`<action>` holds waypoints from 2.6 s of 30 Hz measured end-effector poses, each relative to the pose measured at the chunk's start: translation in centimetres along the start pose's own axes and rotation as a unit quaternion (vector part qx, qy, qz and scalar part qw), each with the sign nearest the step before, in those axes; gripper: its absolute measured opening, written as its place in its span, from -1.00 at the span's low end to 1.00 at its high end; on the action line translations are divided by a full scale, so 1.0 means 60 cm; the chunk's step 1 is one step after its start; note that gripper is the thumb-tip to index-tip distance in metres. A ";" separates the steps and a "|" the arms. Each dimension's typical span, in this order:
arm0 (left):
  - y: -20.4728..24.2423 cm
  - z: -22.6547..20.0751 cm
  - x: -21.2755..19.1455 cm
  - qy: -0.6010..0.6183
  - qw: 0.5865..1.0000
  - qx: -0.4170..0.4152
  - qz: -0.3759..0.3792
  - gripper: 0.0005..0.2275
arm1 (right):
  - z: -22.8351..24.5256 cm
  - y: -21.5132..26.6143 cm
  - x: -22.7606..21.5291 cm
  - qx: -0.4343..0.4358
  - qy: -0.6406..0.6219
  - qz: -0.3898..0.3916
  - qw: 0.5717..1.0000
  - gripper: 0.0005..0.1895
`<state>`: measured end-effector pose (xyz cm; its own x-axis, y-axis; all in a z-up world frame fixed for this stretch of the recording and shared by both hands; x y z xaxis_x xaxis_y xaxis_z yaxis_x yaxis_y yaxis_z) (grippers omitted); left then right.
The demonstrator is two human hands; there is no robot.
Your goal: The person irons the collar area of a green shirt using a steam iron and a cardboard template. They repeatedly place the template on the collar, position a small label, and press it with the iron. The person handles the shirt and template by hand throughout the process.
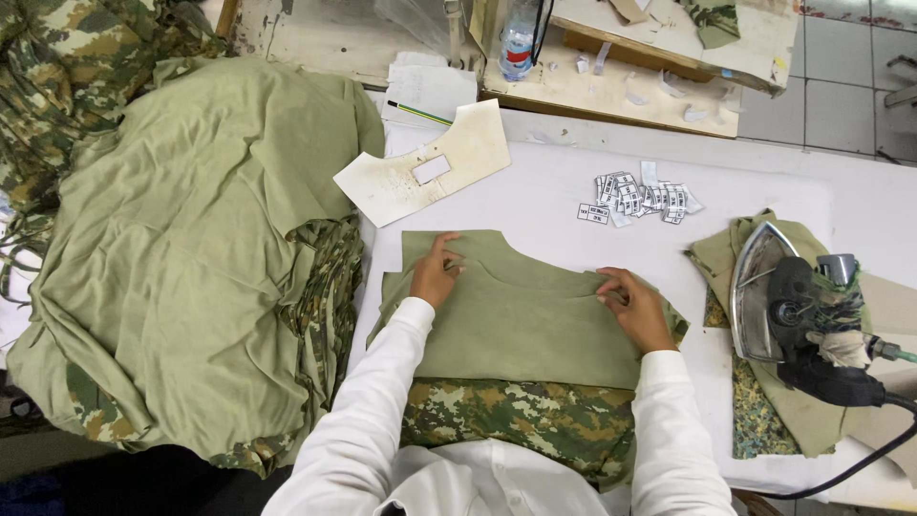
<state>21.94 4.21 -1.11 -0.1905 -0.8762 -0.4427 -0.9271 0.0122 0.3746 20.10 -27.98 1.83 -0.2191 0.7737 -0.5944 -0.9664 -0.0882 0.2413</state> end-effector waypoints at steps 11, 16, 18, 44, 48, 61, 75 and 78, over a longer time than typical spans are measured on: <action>0.081 -0.028 0.109 -0.429 0.810 0.391 0.087 -0.61 | 0.049 0.084 0.069 -0.208 0.277 -0.125 0.930 -0.64; 0.039 0.004 0.082 -0.498 0.752 0.402 0.157 -0.59 | -0.032 0.058 0.052 -0.155 0.409 0.114 0.892 -0.46; 0.006 0.009 0.053 -0.545 0.738 0.382 0.109 -0.58 | -0.034 0.043 0.032 -0.101 0.395 0.074 0.910 -0.47; 0.159 -0.288 -0.050 0.062 0.919 0.351 -0.169 -0.74 | 0.116 0.167 0.087 -0.142 0.169 -0.103 0.970 -0.56; 0.188 -0.234 -0.012 0.244 0.940 0.212 -0.108 -0.71 | 0.106 0.199 -0.021 -0.079 -0.122 -0.438 0.887 -0.59; 0.122 -0.020 0.056 -0.348 0.919 0.098 -0.160 -0.35 | 0.034 0.115 0.092 0.017 0.270 -0.092 0.958 -0.36; 0.131 0.020 0.101 -0.507 0.804 0.309 -0.038 -0.46 | 0.015 0.116 0.094 0.003 0.274 -0.121 0.954 -0.40; 0.133 0.018 0.099 -0.508 0.802 0.312 -0.032 -0.46 | 0.015 0.117 0.095 0.004 0.282 -0.121 0.952 -0.39</action>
<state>13.07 -0.35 -1.65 -0.0074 -0.0440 -0.9990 -0.8656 0.5004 -0.0156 12.19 -23.64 0.82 -0.0302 0.3107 -0.9500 -0.9972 0.0559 0.0500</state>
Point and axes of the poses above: each hand's wrist, its own y-axis away from the middle knuckle, its own x-axis out of the palm, z = x × y, the point moved 3 cm from there along -y, towards the middle knuckle, and after that the axes turned 4 degrees about -y, right-handed, at the moved point
